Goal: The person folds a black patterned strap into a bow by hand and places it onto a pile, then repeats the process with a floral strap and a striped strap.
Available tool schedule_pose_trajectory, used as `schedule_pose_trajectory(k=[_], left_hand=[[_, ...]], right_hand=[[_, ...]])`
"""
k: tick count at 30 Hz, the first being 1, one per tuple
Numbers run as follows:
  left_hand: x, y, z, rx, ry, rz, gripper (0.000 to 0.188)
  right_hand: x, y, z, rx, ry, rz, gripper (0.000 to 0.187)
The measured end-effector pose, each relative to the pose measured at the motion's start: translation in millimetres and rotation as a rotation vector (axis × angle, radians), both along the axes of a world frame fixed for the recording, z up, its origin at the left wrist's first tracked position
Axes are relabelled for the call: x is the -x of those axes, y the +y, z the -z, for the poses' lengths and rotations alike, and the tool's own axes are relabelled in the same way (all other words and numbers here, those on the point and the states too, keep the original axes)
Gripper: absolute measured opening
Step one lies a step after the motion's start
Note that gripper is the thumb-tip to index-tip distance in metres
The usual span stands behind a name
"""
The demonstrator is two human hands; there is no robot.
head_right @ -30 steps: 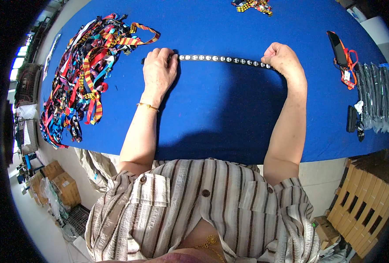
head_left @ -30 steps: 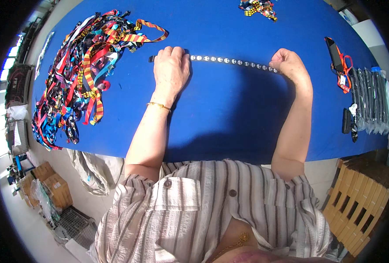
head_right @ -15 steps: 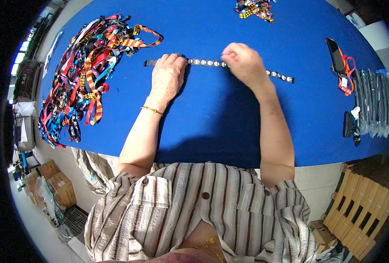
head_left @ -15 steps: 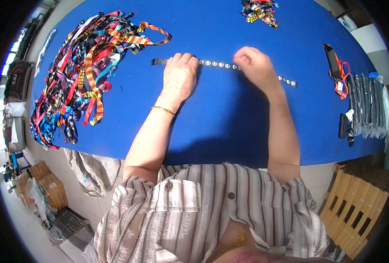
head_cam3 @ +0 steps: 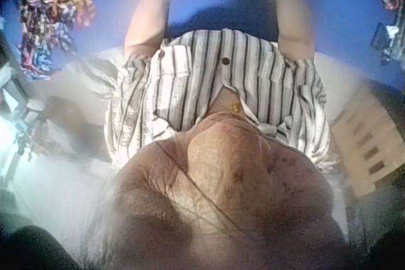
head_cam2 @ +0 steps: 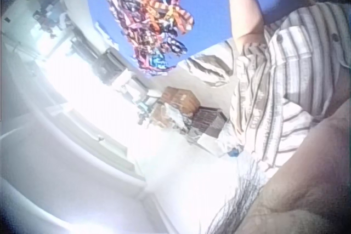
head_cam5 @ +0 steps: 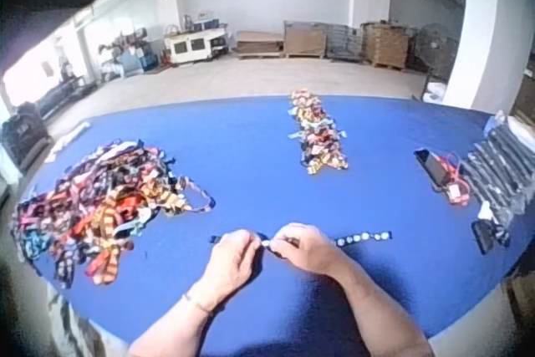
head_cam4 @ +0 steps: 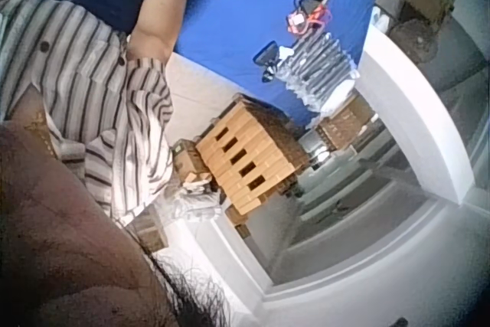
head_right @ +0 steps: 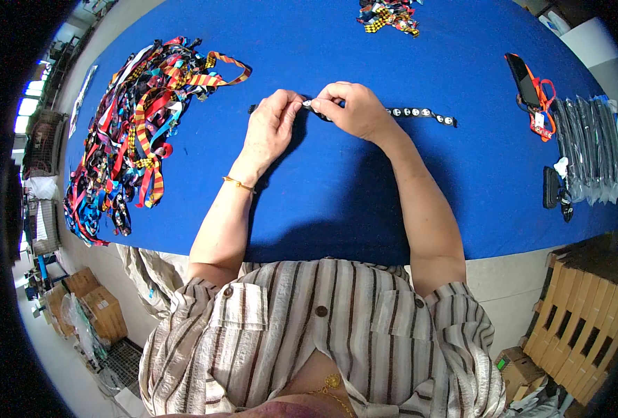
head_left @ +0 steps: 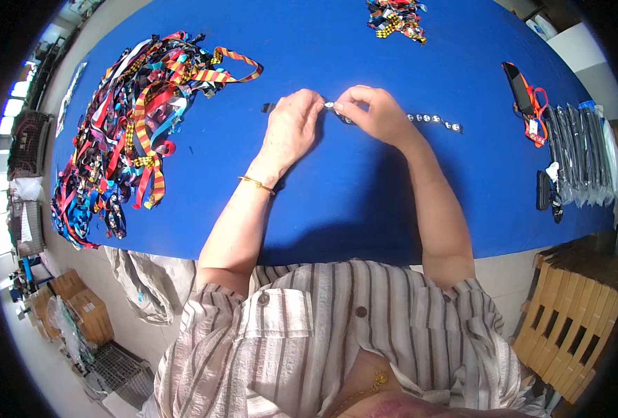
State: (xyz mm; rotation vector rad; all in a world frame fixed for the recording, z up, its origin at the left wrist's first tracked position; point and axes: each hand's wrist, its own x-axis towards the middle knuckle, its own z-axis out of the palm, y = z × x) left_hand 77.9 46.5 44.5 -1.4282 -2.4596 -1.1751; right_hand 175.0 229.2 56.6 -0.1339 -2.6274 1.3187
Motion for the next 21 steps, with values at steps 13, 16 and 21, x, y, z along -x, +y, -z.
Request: schedule_pose_trajectory(k=[13, 16, 21], left_hand=[[13, 33, -11, -0.346, -1.174, 0.38, 0.026], [10, 43, -6, -0.395, -1.222, 0.388, 0.025], [9, 53, -9, -0.433, -1.37, 0.379, 0.021]], right_hand=[[-1, 15, -6, 0.74, -0.008, 0.091, 0.025], [1, 18, 1, 0.847, -0.001, 0.119, 0.027], [1, 22, 4, 0.961, 0.115, 0.101, 0.029]])
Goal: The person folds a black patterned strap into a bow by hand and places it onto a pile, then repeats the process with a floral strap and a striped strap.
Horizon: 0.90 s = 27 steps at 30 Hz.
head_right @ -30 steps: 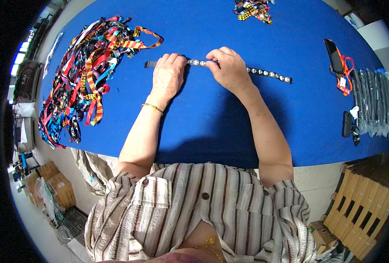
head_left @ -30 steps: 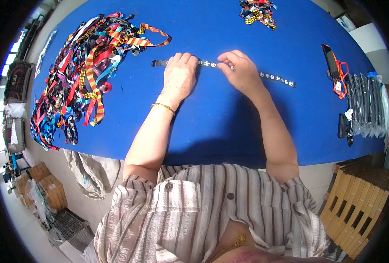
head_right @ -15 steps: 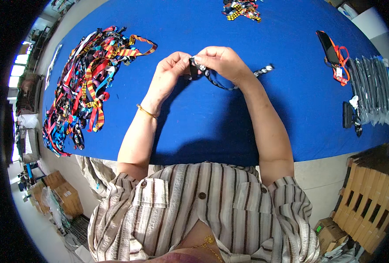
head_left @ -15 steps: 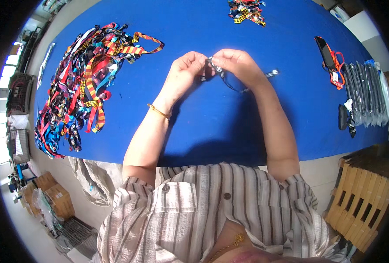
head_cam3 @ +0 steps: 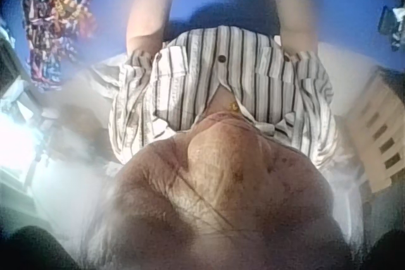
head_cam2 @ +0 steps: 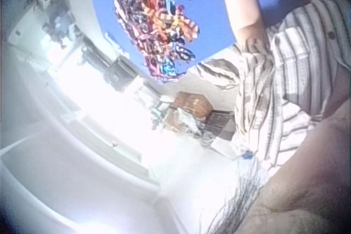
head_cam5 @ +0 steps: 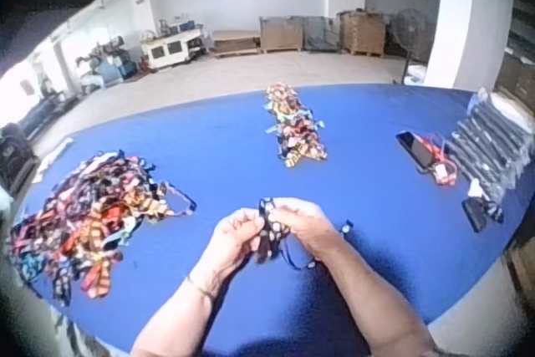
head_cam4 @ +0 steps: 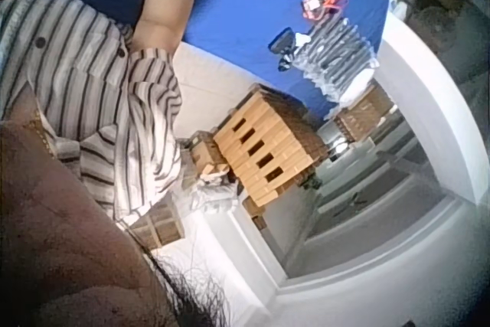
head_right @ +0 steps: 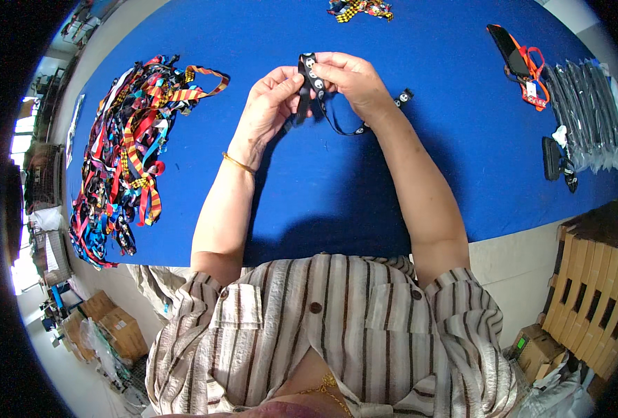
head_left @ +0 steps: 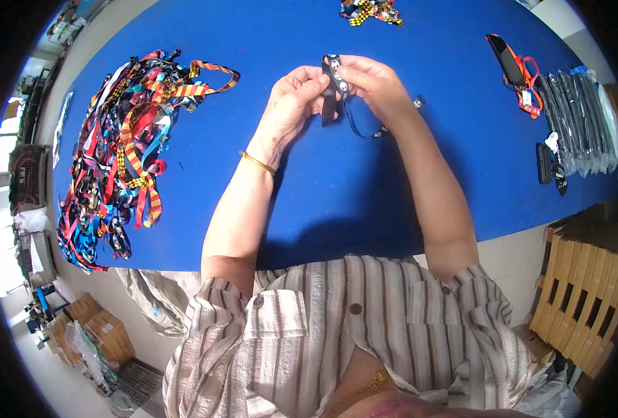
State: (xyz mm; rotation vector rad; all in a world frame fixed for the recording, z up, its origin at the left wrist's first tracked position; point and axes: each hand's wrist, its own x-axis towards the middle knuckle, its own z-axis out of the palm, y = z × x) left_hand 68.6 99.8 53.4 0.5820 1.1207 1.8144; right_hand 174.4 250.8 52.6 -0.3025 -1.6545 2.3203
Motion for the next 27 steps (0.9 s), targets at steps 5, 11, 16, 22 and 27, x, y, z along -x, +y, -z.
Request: schedule_pose_trajectory(k=[5, 11, 16, 22, 27], left_hand=[[9, 5, 4, 0.044, 0.069, 0.035, 0.016], [2, 4, 16, 0.074, 0.011, -0.068, 0.006], [4, 2, 22, 0.079, 0.089, -0.091, 0.007], [2, 0, 19, 0.154, 0.159, -0.085, 0.018], [-7, 4, 15, 0.18, 0.219, -0.07, 0.021]], right_hand=[[-1, 4, 7, 0.034, 0.015, -0.004, 0.025], [1, 8, 21, -0.05, -0.023, 0.062, 0.026], [3, 1, 17, -0.093, -0.031, 0.098, 0.025], [3, -3, 16, -0.131, -0.052, 0.15, 0.023], [4, 2, 22, -0.131, -0.036, 0.156, 0.023]])
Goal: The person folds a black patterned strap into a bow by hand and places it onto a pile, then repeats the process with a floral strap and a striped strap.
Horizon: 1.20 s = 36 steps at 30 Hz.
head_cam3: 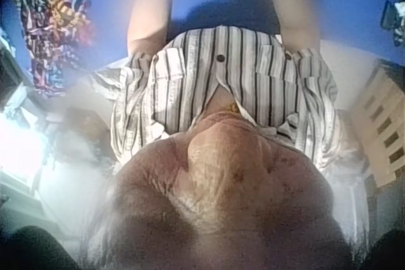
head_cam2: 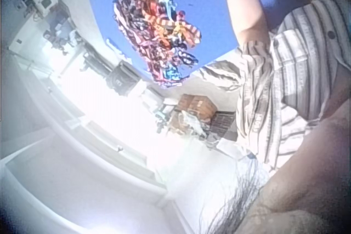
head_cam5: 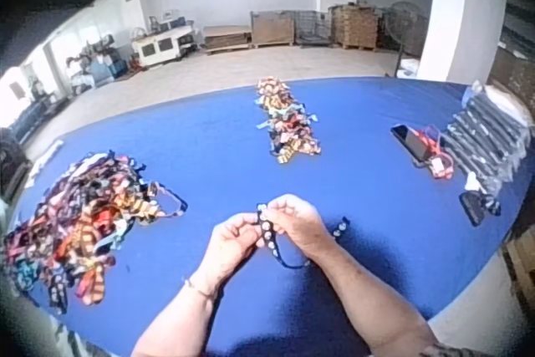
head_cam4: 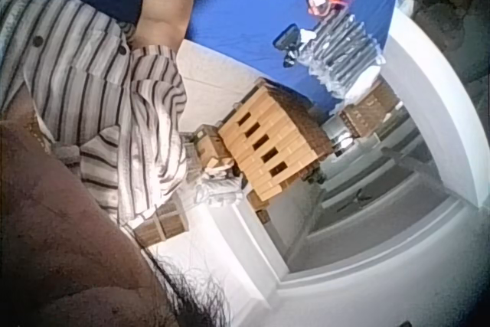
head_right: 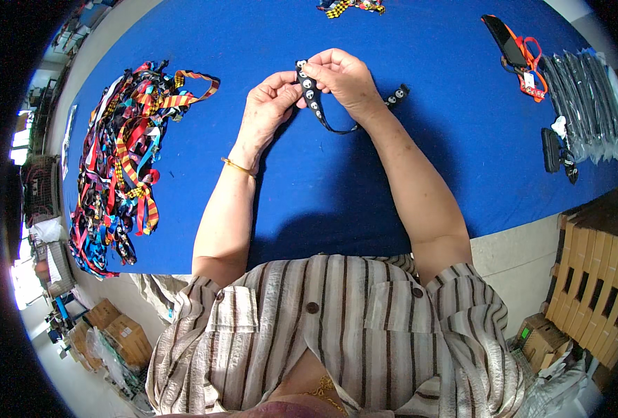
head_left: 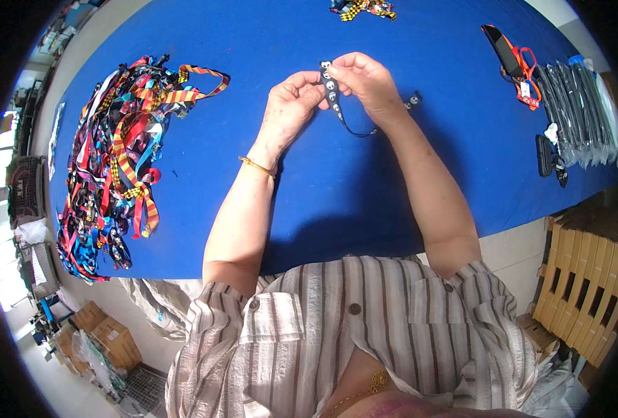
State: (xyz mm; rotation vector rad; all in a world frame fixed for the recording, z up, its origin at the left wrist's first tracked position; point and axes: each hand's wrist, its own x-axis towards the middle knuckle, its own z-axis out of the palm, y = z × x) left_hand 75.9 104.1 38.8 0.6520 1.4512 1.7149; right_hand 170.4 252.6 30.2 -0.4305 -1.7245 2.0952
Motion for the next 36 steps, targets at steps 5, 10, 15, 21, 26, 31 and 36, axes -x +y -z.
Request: schedule_pose_trajectory(k=[5, 10, 15, 21, 26, 31, 36], left_hand=[[-1, -7, -9, 0.036, -0.021, 0.005, 0.019], [0, -7, -9, 0.045, 0.005, 0.034, 0.021], [-7, -4, -11, 0.026, 0.07, 0.001, 0.019], [5, -7, -2, -0.059, -0.043, 0.028, 0.018], [6, -5, 8, -0.031, 0.04, 0.0, 0.014], [2, -5, -1, -0.025, 0.057, 0.026, 0.012], [3, -10, -6, -0.047, -0.041, 0.055, 0.015]], right_hand=[[-3, -9, -18, 0.048, 0.039, -0.009, 0.018], [-5, -8, -20, -0.044, 0.041, -0.001, 0.016], [-5, -5, -17, -0.09, 0.057, -0.044, 0.015], [-8, -4, -23, -0.086, 0.038, -0.023, 0.016], [-7, 3, -19, -0.181, -0.066, -0.104, 0.016], [-3, -2, -12, -0.077, 0.0, -0.141, 0.017], [-2, -4, -13, -0.103, -0.023, -0.108, 0.017]])
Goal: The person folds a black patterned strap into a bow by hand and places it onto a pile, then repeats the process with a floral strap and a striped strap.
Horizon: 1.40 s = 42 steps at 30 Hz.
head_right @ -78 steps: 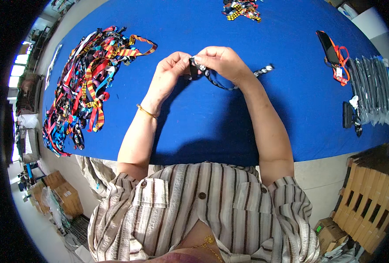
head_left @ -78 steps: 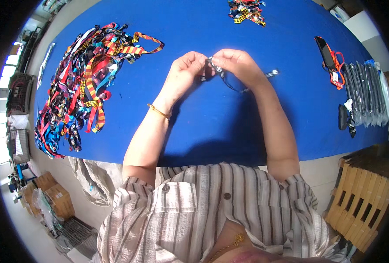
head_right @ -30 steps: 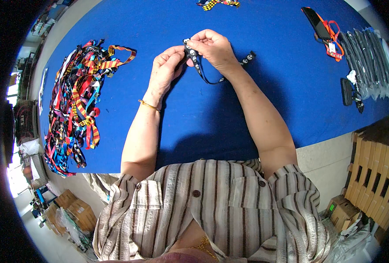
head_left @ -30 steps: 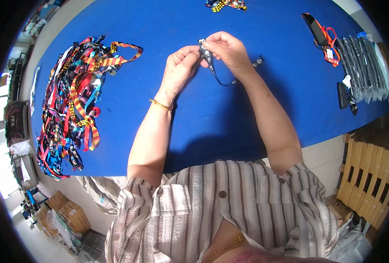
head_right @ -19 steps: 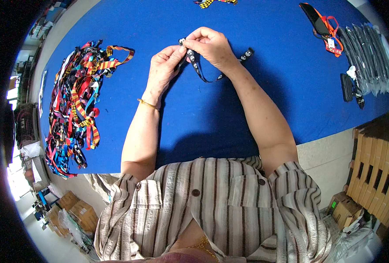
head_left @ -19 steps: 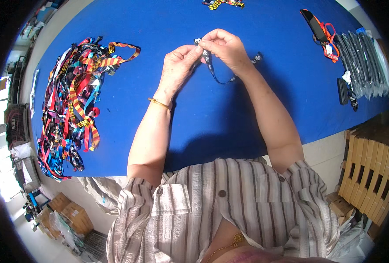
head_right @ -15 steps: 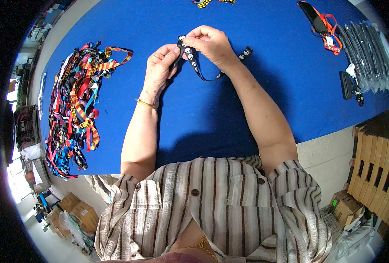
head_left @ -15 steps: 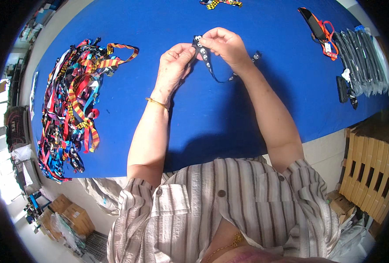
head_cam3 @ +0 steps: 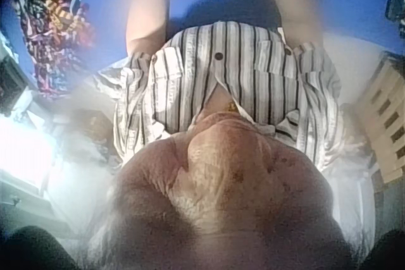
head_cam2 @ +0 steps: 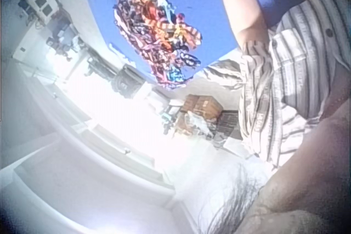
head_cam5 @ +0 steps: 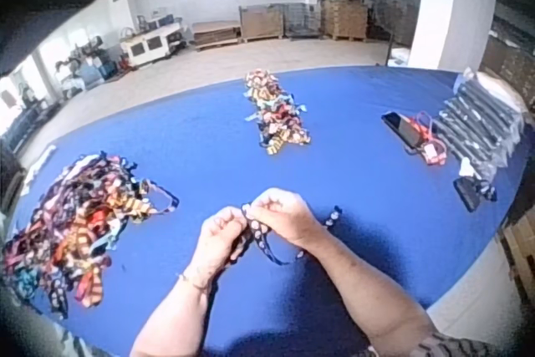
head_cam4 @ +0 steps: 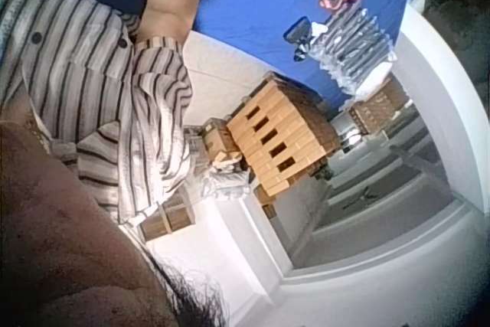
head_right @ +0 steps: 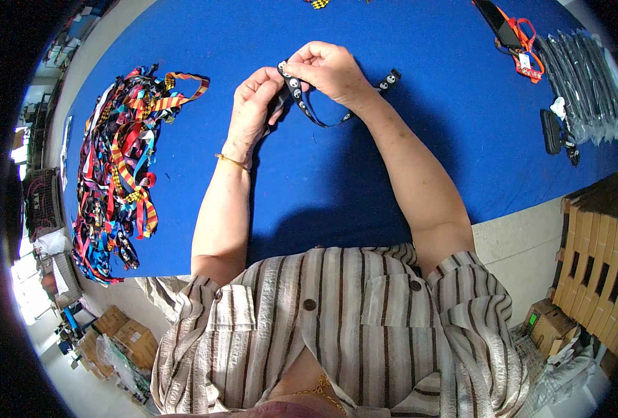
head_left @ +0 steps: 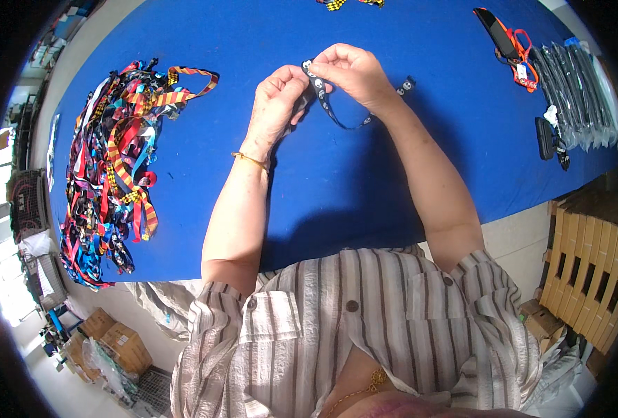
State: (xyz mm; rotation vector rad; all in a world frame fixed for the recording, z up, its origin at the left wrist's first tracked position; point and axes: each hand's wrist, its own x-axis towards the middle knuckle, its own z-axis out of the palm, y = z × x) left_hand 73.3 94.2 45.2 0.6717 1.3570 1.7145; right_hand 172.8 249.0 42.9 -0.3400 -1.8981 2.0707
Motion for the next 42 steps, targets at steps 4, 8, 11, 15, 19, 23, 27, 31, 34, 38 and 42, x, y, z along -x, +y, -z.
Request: schedule_pose_trajectory(k=[4, 8, 11, 15, 19, 23, 27, 31, 34, 38, 42], left_hand=[[-1, 2, -3, 0.028, 0.039, 0.006, 0.015], [1, 5, 2, 0.041, 0.087, 0.019, 0.014], [2, 1, -1, 0.041, 0.076, 0.027, 0.014], [0, 3, 1, 0.005, 0.024, 0.106, 0.014], [5, 5, 7, -0.102, -0.041, 0.111, 0.013], [17, -2, 13, -0.181, -0.123, 0.005, 0.013], [19, 2, 13, -0.197, -0.165, -0.044, 0.015], [24, 2, 14, -0.203, -0.178, -0.06, 0.019], [25, -1, 10, -0.249, -0.254, -0.095, 0.02], [28, -2, 9, -0.255, -0.348, -0.149, 0.021], [34, -3, 14, -0.268, -0.348, -0.117, 0.02]], right_hand=[[0, 1, 2, -0.041, 0.014, 0.009, 0.018], [2, 1, 5, 0.014, 0.147, 0.037, 0.02], [2, -5, -4, -0.176, 0.025, 0.109, 0.022], [0, 3, 1, -0.152, -0.013, -0.059, 0.025], [-1, -2, -4, -0.169, 0.031, 0.021, 0.025], [-6, -6, -16, -0.097, -0.146, -0.104, 0.03], [-10, 0, -18, -0.052, -0.261, -0.282, 0.03], [-9, -1, -11, -0.109, -0.233, -0.291, 0.036], [-6, -5, -4, -0.27, -0.238, -0.265, 0.034], [-5, -12, -11, -0.48, -0.195, -0.229, 0.028], [-6, -13, -19, -0.579, -0.246, -0.133, 0.024]])
